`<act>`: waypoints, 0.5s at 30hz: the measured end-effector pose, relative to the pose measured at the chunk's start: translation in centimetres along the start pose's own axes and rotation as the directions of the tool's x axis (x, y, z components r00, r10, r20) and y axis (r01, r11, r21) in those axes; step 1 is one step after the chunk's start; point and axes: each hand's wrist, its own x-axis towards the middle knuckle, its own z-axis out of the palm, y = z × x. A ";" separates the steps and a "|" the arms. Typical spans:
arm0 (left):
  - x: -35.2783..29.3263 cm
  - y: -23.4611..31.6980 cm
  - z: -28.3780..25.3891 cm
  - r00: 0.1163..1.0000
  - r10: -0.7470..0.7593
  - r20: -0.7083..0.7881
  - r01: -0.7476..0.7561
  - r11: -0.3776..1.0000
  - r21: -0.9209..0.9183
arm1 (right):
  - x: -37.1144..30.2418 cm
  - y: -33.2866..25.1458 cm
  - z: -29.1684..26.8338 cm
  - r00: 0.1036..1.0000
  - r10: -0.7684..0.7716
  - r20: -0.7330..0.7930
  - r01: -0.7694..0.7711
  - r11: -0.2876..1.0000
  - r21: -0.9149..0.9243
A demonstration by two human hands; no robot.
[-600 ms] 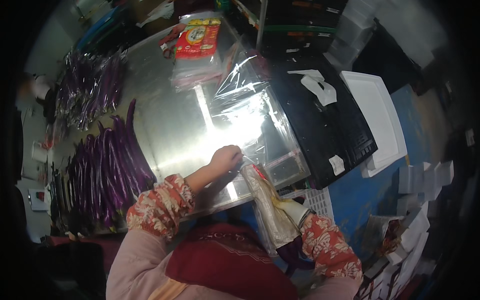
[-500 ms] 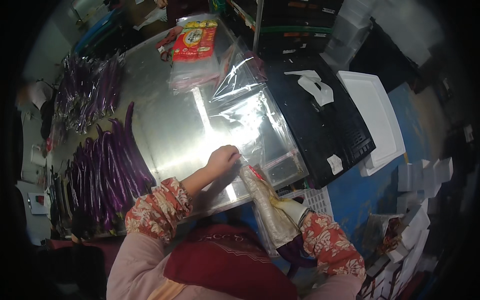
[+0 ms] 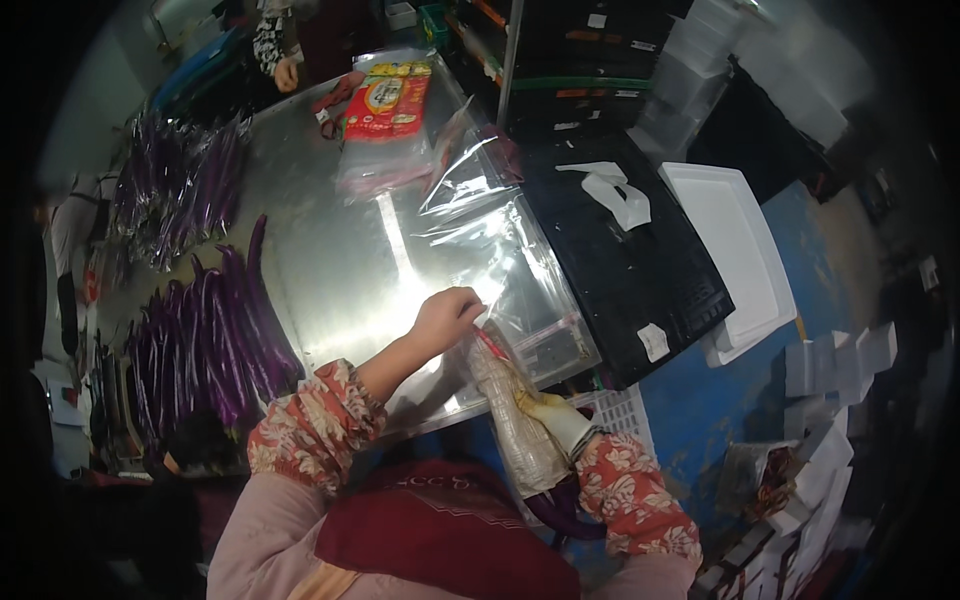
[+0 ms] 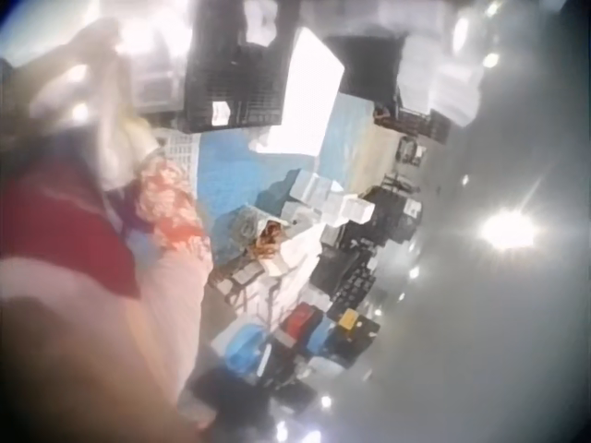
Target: The person repeatedly picks long purple eggplants from a metal table, places them into clear plastic bags, and sets the filled bags aside. Other workers are visible in the background performing similar packaging tasks.
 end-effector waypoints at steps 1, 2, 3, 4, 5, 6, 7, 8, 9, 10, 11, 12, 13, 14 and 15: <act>-0.1 0.2 -0.3 0.999 -0.012 0.031 0.011 0.999 0.032 | 0.0 -0.4 0.2 1.000 -0.015 0.009 0.015 0.999 -0.038; -0.1 0.4 -0.4 0.998 -0.026 0.061 0.022 0.998 0.064 | -0.4 -1.2 0.3 0.998 -0.005 -0.056 0.003 1.000 -0.025; -0.2 0.6 -0.5 0.998 -0.019 0.058 0.016 0.998 0.064 | -0.3 -1.2 0.1 0.997 -0.050 -0.063 0.047 0.998 -0.052; -0.3 0.7 -0.5 0.999 -0.014 0.053 0.010 0.998 0.064 | 0.0 -1.1 -0.2 0.993 -0.096 -0.068 0.090 0.993 -0.080; -0.3 1.0 -0.4 0.999 -0.009 0.048 0.006 0.998 0.064 | 0.3 -1.1 -0.4 0.987 -0.141 -0.071 0.133 0.985 -0.109; -0.4 1.4 -0.3 0.998 0.024 0.050 -0.028 0.997 0.067 | 0.6 -1.2 -0.4 0.980 -0.190 -0.065 0.175 0.966 -0.192; -0.6 2.1 -0.1 0.997 0.057 0.052 -0.060 0.996 0.071 | 0.9 -1.4 -0.2 0.970 -0.239 -0.054 0.216 0.937 -0.274; -0.9 2.7 0.1 0.995 0.088 0.052 -0.092 0.993 0.075 | 1.2 -1.7 -0.1 0.958 -0.285 -0.037 0.254 0.900 -0.354; -1.3 3.1 -0.2 0.992 0.104 0.071 -0.109 0.991 0.078 | 1.2 -2.2 0.2 0.964 -0.255 -0.071 0.216 0.913 -0.345; -1.8 3.4 -0.5 0.989 0.118 0.089 -0.125 0.989 0.082 | 1.0 -2.8 0.6 0.969 -0.224 -0.102 0.178 0.925 -0.335; -2.4 3.6 -0.6 0.986 0.131 0.106 -0.140 0.986 0.086 | 1.0 -3.2 0.9 0.973 -0.191 -0.132 0.140 0.935 -0.325; -3.1 3.4 -0.2 0.984 0.146 0.105 -0.149 0.989 0.023 | 1.8 -2.9 0.6 0.971 -0.235 -0.034 0.215 0.931 -0.294; -3.7 3.5 0.3 0.963 0.256 0.084 -0.260 0.965 0.034 | 3.0 -2.4 -0.3 0.958 -0.280 0.063 0.287 0.923 -0.258; -4.3 3.8 0.7 0.944 0.319 0.082 -0.321 0.947 0.007 | 3.7 -2.1 -0.9 0.932 -0.324 0.161 0.353 0.911 -0.215; -5.0 4.7 0.6 0.923 0.377 0.079 -0.377 0.926 -0.020 | 3.8 -2.2 -0.8 0.934 -0.317 0.162 0.347 0.915 -0.208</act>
